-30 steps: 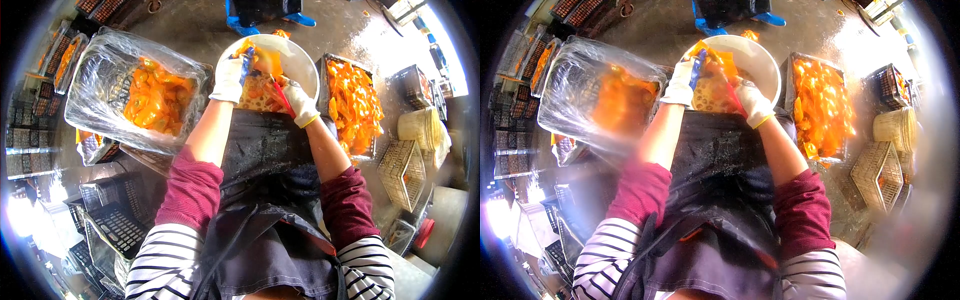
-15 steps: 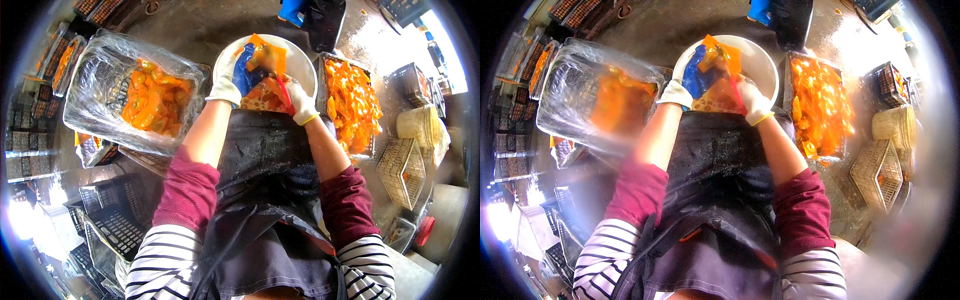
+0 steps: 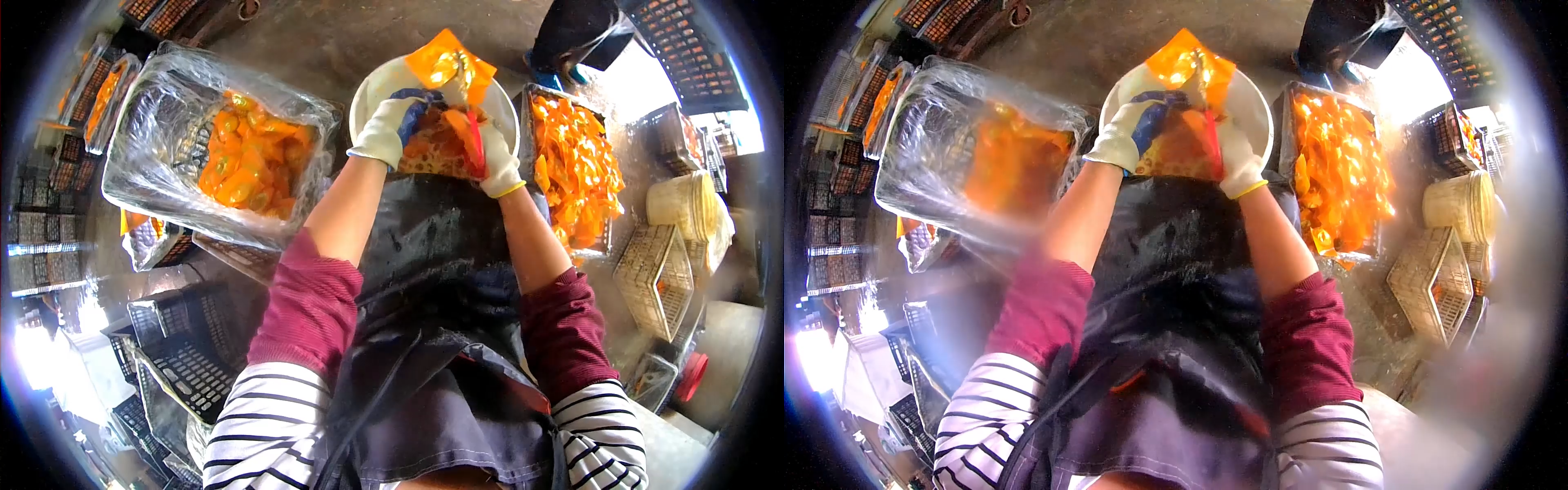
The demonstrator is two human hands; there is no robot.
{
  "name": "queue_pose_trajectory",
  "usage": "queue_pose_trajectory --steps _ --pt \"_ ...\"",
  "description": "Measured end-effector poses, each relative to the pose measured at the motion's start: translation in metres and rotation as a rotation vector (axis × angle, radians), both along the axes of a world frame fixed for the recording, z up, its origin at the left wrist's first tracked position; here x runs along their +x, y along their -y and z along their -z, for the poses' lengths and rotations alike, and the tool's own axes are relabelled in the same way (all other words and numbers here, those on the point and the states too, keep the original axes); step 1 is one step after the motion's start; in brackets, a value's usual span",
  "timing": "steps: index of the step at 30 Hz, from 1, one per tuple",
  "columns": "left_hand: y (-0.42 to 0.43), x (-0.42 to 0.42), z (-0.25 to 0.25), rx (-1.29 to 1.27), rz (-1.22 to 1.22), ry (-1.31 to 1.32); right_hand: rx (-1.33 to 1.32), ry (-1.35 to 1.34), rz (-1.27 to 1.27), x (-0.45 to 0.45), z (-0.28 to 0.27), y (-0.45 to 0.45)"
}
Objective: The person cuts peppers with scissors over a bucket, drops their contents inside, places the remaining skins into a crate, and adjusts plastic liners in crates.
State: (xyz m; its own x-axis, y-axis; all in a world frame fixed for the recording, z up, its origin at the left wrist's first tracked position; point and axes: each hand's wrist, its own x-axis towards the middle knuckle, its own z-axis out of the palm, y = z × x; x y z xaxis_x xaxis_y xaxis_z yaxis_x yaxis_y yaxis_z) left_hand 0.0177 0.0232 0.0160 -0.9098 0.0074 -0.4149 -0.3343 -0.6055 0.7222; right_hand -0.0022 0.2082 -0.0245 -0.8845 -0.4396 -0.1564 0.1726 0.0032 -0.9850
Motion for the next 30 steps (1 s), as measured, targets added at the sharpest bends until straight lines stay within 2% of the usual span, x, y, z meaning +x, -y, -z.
queue_pose_trajectory --steps 1,4,6,8,9,11,12,13,15,16,18,19,20,21,22,24,25,26,28,30 --pt "0.004 -0.006 0.016 -0.001 0.022 -0.088 -0.067 0.01 0.026 -0.001 0.001 -0.004" --pt "0.007 -0.003 0.014 0.028 -0.017 0.021 -0.407 0.173 0.056 -0.003 -0.012 -0.017" --pt "0.018 -0.006 0.023 0.001 -0.013 0.006 -0.317 0.12 0.236 0.001 -0.029 -0.019" --pt "0.033 -0.011 0.032 -0.057 -0.027 -0.017 -0.342 -0.174 0.361 0.003 -0.037 -0.028" --pt "0.047 -0.017 0.055 0.084 -0.028 -0.107 -0.487 0.005 0.402 -0.013 -0.032 -0.045" --pt "0.048 0.015 0.01 -0.064 -0.043 -0.267 -0.96 0.007 0.529 -0.025 -0.007 -0.066" --pt "0.061 0.028 0.002 -0.135 -0.029 -0.356 -1.124 0.048 0.515 -0.042 0.02 -0.09" --pt "0.083 0.029 0.004 0.002 -0.103 -0.273 -1.317 0.063 0.233 -0.043 0.024 -0.099" --pt "0.123 0.048 0.011 -0.202 -0.269 -0.205 -1.418 0.197 0.158 -0.023 0.01 -0.085" --pt "0.143 0.061 0.009 -0.33 -0.351 -0.114 -1.306 0.302 0.376 -0.011 -0.015 -0.077" --pt "0.201 0.081 0.03 -0.559 -0.458 -0.153 -1.187 0.408 0.383 -0.014 -0.022 -0.077" --pt "0.23 0.091 0.041 -0.677 -0.514 -0.159 -1.182 0.284 0.058 -0.018 -0.012 -0.08" --pt "0.249 0.101 0.033 -0.589 -0.594 -0.036 -1.116 0.192 0.2 -0.024 -0.005 -0.076" --pt "0.262 0.11 0.029 -0.942 -0.572 0.053 -1.015 0.185 0.247 -0.013 -0.025 -0.058" --pt "0.292 0.117 0.046 -1.174 -0.464 0.106 -0.912 0.177 0.294 -0.002 -0.049 -0.041" --pt "0.351 0.13 0.082 -1.658 -0.258 0.222 -0.85 0.044 0.049 -0.012 -0.05 -0.033" --pt "0.364 0.127 0.091 -1.68 -0.176 0.396 -0.816 -0.021 -0.071 -0.015 -0.054 -0.027" --pt "0.369 0.124 0.106 -1.634 -0.154 0.503 -0.794 0.031 0.003 -0.013 -0.057 -0.02" --pt "0.349 0.117 0.098 -1.54 -0.095 0.716 -0.74 0.125 0.116 -0.004 -0.074 0.0" --pt "0.324 0.108 0.103 -1.739 -0.105 0.71 -0.682 0.215 0.191 -0.003 -0.088 0.012"
